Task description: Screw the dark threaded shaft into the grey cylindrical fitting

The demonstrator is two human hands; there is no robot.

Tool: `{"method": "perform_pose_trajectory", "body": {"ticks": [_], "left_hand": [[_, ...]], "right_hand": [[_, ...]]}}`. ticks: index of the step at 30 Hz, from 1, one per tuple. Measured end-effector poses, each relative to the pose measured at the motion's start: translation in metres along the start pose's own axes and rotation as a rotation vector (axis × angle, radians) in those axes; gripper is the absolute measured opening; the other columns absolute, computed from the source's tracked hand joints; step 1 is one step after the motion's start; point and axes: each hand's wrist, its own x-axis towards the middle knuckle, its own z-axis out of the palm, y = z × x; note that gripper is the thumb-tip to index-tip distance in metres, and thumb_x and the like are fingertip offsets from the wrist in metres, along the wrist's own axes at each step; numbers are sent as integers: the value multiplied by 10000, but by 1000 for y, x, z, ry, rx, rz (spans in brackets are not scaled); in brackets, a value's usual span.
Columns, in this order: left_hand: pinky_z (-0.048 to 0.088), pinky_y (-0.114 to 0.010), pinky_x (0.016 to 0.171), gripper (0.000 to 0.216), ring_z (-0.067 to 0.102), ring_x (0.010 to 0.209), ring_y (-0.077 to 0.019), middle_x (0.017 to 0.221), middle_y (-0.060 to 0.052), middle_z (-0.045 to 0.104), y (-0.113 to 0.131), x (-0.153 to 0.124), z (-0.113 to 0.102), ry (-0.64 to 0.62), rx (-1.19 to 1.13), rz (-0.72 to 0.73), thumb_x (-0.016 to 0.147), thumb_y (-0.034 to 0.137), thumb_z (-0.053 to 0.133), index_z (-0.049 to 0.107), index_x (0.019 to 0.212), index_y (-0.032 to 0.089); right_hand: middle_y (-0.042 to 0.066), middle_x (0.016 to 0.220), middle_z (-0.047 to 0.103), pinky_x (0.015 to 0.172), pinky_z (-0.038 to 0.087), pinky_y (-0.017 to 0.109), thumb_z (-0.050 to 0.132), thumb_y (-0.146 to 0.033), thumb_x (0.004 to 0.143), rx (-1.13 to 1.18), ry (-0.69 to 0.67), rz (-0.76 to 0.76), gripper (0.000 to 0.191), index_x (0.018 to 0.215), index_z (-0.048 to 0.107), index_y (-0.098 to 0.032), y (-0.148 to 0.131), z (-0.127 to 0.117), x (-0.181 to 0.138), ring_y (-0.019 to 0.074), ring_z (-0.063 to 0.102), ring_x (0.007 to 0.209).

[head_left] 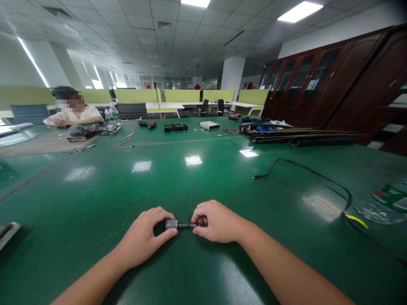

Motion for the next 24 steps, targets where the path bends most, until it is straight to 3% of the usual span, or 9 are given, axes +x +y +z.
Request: {"method": "perform_pose_trajectory", "body": {"ticks": [19, 24], "left_hand": [[444, -329, 847, 199, 610, 929, -215, 979, -10, 682, -2, 0, 2, 3, -9, 2, 907, 400, 613, 678, 1025, 253], [449, -328, 836, 204, 612, 914, -215, 966, -14, 682, -2, -1, 2, 7, -6, 0, 907, 402, 608, 680, 1022, 249]], "right_hand": [[-22, 706, 596, 580, 372, 215, 711, -184, 717, 5, 15, -22, 100, 817, 719, -181, -4, 2, -2, 102, 508, 625], [-8, 798, 642, 656, 429, 226, 689, -112, 692, 57, 42, -56, 315, 997, 695, -189, -4, 5, -1, 123, 563, 698]]}}
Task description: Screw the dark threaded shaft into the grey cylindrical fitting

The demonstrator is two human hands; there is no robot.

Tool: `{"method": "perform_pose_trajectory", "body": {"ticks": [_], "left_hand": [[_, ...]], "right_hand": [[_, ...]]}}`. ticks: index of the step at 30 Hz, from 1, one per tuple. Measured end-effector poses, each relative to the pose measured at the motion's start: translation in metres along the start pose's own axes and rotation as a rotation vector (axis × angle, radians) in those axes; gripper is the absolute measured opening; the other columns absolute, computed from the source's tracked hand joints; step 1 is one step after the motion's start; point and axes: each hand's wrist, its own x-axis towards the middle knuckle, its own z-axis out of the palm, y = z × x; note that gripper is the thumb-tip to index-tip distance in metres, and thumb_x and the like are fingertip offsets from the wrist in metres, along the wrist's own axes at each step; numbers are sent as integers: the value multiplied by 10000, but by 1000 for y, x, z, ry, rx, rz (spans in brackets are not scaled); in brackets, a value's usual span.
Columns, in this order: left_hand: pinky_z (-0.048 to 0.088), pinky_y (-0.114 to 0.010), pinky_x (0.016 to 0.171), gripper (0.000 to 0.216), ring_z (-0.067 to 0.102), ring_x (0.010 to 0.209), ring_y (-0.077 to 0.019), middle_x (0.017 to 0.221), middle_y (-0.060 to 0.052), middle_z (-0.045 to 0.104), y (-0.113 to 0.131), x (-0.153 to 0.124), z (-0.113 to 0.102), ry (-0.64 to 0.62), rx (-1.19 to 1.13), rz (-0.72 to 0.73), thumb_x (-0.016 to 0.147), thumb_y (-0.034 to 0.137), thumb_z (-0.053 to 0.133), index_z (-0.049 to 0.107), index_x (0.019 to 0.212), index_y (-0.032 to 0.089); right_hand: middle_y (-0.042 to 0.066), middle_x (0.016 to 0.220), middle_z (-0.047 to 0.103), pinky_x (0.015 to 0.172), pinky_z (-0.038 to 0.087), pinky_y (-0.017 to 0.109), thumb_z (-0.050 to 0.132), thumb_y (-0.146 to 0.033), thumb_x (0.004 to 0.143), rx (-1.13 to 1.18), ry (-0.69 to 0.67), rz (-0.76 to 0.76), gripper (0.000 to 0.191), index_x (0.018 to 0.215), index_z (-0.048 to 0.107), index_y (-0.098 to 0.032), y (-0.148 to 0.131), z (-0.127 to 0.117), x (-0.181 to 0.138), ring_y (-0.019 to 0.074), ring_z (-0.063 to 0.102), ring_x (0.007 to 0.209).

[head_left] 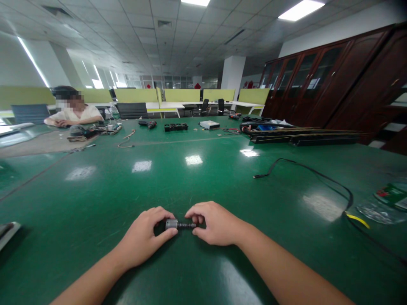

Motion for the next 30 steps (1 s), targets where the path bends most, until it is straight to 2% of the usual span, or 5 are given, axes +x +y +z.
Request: {"method": "perform_pose_trajectory", "body": {"ticks": [4, 13, 18, 22, 30], "left_hand": [[448, -329, 831, 209, 612, 911, -216, 963, -16, 681, -1, 0, 0, 1, 1, 3, 906, 404, 605, 676, 1026, 248], [442, -336, 831, 200, 609, 916, -217, 964, -11, 674, -2, 0, 1, -4, 2, -4, 899, 395, 611, 664, 1024, 248], [448, -338, 812, 216, 607, 894, -219, 957, -18, 673, -2, 1, 2, 4, 9, -16, 885, 401, 626, 662, 1020, 236], [453, -335, 834, 222, 610, 912, -216, 965, -23, 681, -2, 1, 2, 5, -10, 10, 914, 415, 593, 672, 1024, 239], [473, -307, 838, 238, 621, 936, -207, 1007, -26, 692, -4, 0, -2, 2, -83, 35, 934, 402, 571, 691, 1081, 259]], "right_hand": [[4, 872, 674, 721, 468, 240, 652, -81, 703, 85, 5, -14, 385, 1071, 661, -193, -2, 3, 1, 135, 602, 756], [-3, 867, 692, 688, 476, 226, 672, -62, 728, 197, 32, 46, 279, 975, 652, -191, -3, 18, 7, 120, 609, 730], [21, 899, 678, 749, 469, 257, 693, -95, 767, 98, 58, 40, 238, 982, 667, -194, -5, 18, 7, 146, 608, 810], [19, 847, 681, 766, 443, 281, 699, -153, 801, -19, 46, -41, 139, 930, 715, -202, -5, 17, 8, 172, 584, 848], [39, 882, 697, 801, 437, 292, 664, -213, 850, -50, 21, -77, 144, 973, 736, -194, -6, 18, 8, 183, 587, 876]]}}
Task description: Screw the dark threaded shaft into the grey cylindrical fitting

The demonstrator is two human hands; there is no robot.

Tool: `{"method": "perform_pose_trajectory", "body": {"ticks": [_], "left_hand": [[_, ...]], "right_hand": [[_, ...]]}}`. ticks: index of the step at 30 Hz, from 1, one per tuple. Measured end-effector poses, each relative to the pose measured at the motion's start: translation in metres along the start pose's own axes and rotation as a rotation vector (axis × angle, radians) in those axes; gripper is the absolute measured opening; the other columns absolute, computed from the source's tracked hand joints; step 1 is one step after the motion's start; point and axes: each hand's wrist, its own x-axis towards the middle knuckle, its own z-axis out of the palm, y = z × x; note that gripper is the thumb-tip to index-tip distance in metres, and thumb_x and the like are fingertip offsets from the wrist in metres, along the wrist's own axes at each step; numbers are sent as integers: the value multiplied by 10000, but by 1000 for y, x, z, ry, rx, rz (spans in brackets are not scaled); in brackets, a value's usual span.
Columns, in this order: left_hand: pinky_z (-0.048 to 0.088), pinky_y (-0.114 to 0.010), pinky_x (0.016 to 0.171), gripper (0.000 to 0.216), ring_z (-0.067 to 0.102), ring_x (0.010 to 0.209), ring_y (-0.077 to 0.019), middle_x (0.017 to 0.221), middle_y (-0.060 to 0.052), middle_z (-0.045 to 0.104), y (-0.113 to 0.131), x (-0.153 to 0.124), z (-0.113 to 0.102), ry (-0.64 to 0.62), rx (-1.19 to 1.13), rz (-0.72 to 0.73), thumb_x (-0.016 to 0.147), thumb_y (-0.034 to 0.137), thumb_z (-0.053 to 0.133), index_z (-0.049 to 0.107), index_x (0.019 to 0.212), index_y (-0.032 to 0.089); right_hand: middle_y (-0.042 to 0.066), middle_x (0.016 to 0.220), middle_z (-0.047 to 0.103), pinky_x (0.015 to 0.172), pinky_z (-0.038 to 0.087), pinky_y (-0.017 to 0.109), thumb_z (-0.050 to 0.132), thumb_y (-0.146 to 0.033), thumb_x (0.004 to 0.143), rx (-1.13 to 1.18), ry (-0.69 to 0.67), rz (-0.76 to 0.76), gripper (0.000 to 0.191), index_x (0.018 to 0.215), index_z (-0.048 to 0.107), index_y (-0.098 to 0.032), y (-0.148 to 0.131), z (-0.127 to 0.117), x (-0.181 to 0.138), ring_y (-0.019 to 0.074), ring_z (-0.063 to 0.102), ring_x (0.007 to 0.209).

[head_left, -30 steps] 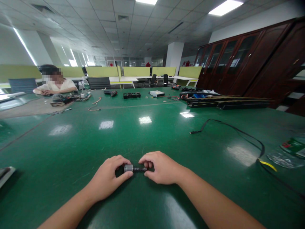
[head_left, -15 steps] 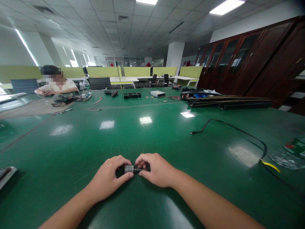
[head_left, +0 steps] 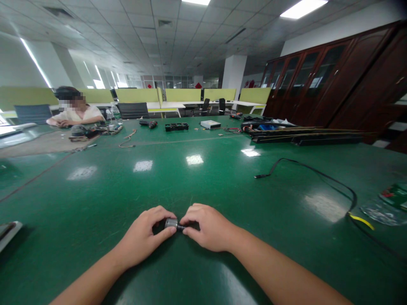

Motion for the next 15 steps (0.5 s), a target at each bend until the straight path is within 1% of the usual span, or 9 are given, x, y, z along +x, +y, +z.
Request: {"method": "perform_pose_trajectory", "body": {"ticks": [4, 8, 12, 15], "left_hand": [[479, -295, 823, 241, 629, 932, -206, 1019, -33, 693, 0, 1, -1, 1, -56, -14, 893, 351, 616, 712, 1093, 257], [472, -294, 806, 229, 627, 902, -204, 992, -34, 696, 2, 1, -1, -2, -91, -46, 858, 333, 653, 733, 1052, 243], [458, -283, 730, 226, 607, 816, -195, 909, -21, 695, 2, 1, 2, 17, -69, -91, 796, 332, 708, 722, 993, 221], [450, -283, 725, 225, 598, 802, -193, 892, -15, 695, 1, 1, 4, 26, -39, -106, 781, 329, 720, 708, 977, 219]], "right_hand": [[39, 860, 687, 776, 437, 290, 698, -240, 816, -17, -3, -7, 168, 972, 736, -188, -1, -1, -1, 183, 577, 846], [35, 846, 675, 755, 434, 283, 732, -254, 782, -21, 9, -5, 207, 978, 733, -186, -1, 0, -1, 182, 574, 831], [41, 869, 680, 773, 434, 287, 728, -234, 785, -21, 12, 10, 217, 998, 730, -190, 0, 0, -2, 186, 582, 853], [44, 871, 677, 771, 433, 287, 730, -227, 784, -16, 12, 16, 218, 998, 726, -189, 0, 1, -1, 186, 584, 856]]}}
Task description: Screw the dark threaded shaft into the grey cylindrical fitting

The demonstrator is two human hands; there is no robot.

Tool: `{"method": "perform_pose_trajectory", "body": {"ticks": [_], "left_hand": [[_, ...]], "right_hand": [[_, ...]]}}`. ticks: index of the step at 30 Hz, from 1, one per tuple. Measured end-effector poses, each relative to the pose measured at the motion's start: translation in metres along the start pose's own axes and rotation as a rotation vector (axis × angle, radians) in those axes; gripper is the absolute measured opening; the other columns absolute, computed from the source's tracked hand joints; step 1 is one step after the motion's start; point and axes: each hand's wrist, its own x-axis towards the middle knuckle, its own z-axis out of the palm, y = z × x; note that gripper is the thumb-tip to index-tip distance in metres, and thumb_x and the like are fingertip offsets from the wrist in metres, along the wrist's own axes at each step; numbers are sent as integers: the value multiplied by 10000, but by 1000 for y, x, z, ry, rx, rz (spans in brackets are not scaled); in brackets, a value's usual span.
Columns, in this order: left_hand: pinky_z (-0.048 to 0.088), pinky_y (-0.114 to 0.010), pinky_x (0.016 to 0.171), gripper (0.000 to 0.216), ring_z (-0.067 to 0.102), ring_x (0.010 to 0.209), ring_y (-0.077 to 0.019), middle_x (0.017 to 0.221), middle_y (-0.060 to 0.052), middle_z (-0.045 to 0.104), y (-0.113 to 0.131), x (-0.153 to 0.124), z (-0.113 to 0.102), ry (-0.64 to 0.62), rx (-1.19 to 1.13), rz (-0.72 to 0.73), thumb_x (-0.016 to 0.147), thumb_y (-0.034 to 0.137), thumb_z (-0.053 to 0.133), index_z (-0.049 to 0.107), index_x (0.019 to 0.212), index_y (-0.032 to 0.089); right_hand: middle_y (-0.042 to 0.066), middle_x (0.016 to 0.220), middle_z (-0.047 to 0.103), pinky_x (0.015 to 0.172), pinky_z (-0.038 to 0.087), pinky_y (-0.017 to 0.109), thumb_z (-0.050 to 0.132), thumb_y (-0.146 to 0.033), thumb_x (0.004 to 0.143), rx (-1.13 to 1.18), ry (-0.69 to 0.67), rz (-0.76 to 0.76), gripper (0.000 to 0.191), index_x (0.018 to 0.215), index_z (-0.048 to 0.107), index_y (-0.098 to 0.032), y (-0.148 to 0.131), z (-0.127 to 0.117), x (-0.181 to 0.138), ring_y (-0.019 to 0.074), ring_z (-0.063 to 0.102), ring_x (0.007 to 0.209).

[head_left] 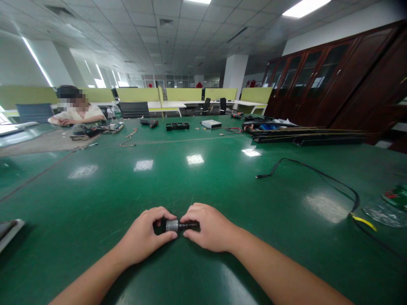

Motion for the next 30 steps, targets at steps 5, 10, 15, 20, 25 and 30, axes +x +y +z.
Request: {"method": "perform_pose_trajectory", "body": {"ticks": [5, 10, 15, 20, 25, 30], "left_hand": [[450, -290, 744, 232, 598, 819, -198, 903, -19, 696, 0, -1, 0, 1, 18, 14, 793, 354, 711, 695, 985, 225], [450, -296, 762, 220, 599, 828, -199, 906, -16, 691, 1, -2, 0, -3, 34, 29, 813, 368, 697, 692, 985, 231], [450, -291, 759, 216, 601, 830, -198, 911, -16, 693, 1, -2, 0, 0, 42, 33, 821, 376, 682, 692, 981, 232], [451, -299, 767, 218, 598, 831, -199, 914, -16, 691, 3, -1, -1, -11, 45, 25, 823, 383, 680, 688, 981, 233], [455, -294, 764, 234, 601, 831, -198, 921, -19, 692, 3, -2, -1, -11, 39, 35, 825, 401, 676, 691, 984, 231], [458, -296, 774, 233, 604, 837, -199, 928, -17, 692, 3, -2, -1, -15, 43, 24, 827, 402, 679, 694, 987, 235]], "right_hand": [[29, 830, 658, 739, 419, 278, 736, -228, 782, 5, 11, 19, 174, 951, 718, -189, -1, 3, 2, 175, 574, 817], [13, 785, 633, 711, 403, 269, 741, -229, 783, -2, 21, 26, 132, 904, 710, -188, -1, 5, 4, 160, 557, 778], [14, 779, 634, 716, 399, 271, 745, -226, 782, 2, 18, 23, 115, 884, 709, -188, 0, 3, 4, 162, 555, 774], [5, 757, 628, 709, 395, 270, 744, -224, 769, -13, 15, 15, 112, 866, 703, -186, 4, -1, 2, 155, 552, 750], [-1, 726, 619, 686, 393, 264, 742, -215, 747, -19, -6, 2, 96, 826, 701, -180, 8, -5, 0, 145, 541, 706], [0, 727, 622, 637, 395, 241, 734, -190, 727, -23, -64, 44, 75, 798, 713, -176, 12, -21, -4, 133, 551, 679]]}}
